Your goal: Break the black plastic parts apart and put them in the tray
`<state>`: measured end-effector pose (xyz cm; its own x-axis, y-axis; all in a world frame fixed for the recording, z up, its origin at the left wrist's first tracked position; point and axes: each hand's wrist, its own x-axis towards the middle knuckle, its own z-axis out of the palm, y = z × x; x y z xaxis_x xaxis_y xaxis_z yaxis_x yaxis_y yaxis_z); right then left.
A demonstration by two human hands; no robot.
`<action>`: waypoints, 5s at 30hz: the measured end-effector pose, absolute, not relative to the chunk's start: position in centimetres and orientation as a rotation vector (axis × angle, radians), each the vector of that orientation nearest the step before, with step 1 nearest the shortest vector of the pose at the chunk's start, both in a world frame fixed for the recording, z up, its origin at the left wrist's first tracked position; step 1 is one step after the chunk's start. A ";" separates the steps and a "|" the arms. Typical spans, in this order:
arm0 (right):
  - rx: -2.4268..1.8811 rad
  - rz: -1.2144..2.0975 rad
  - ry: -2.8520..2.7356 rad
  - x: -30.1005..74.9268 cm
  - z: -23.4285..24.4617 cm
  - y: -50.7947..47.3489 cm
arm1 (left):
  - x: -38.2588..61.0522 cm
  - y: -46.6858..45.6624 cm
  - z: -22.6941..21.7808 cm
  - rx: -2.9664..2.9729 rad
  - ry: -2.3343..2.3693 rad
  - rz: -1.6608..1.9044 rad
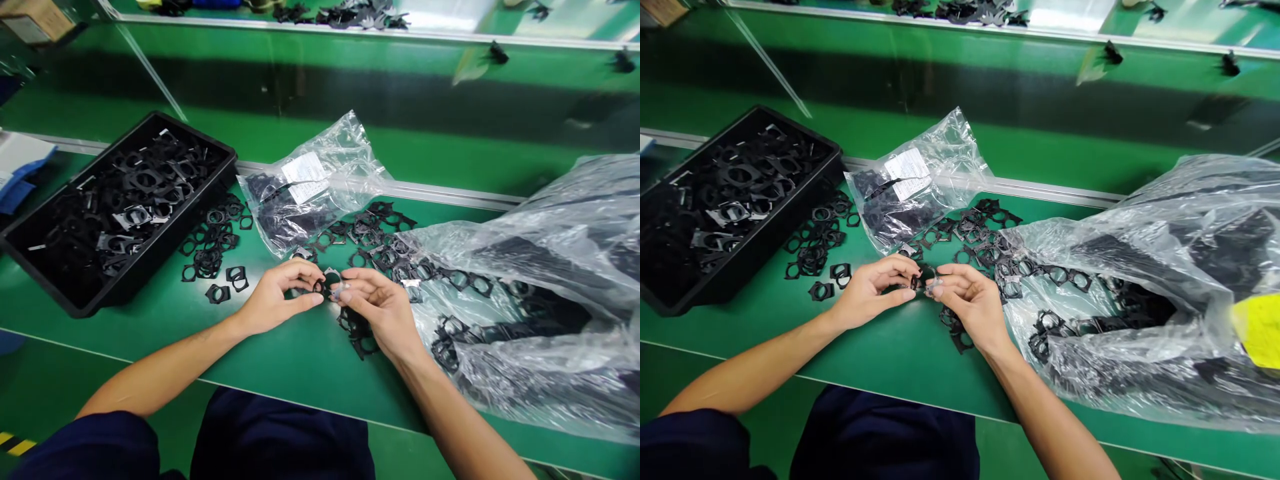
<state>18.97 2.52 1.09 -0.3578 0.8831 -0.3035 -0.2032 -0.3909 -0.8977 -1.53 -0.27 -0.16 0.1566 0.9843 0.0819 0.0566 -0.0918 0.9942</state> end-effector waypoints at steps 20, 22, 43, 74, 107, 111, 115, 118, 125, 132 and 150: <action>-1.103 1.862 -1.135 18.9 1.5 2.0 | -1.3 -0.5 0.1 2.133 1.160 1.276; -1.103 1.853 -1.153 19.0 1.6 2.0 | -1.3 -0.6 0.1 2.118 1.158 1.276; -1.183 1.205 -1.548 18.7 1.9 0.7 | -1.3 -0.4 0.1 1.744 1.158 1.337; -1.047 0.999 -1.670 18.5 2.2 0.6 | -1.0 -1.1 -0.2 1.613 1.166 1.399; -1.170 1.806 -0.998 18.7 1.9 1.9 | -1.4 -0.8 -0.1 2.147 1.128 1.320; -1.143 1.856 -1.039 18.6 1.7 1.8 | -1.4 -0.7 0.0 2.165 1.138 1.372; -1.140 1.432 -1.419 18.6 1.6 1.3 | -1.5 -0.7 0.1 2.026 1.174 1.396; -1.080 1.149 -1.658 18.7 1.7 1.1 | -1.6 -0.7 0.1 1.958 1.211 1.406; -0.996 1.045 -1.760 18.8 1.8 1.0 | -1.4 -0.8 0.1 1.937 1.197 1.390; -0.930 1.038 -1.799 18.8 2.0 1.1 | -1.5 -0.8 0.0 1.930 1.142 1.416; -0.980 1.112 -1.712 18.8 1.6 1.0 | -1.5 -0.7 0.4 1.974 1.052 1.433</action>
<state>18.81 0.99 1.60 -0.3326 0.9138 0.2331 0.1587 0.2979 -0.9413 -1.54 -0.66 0.41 0.1563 0.8062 0.5706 0.3034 -0.5890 0.7490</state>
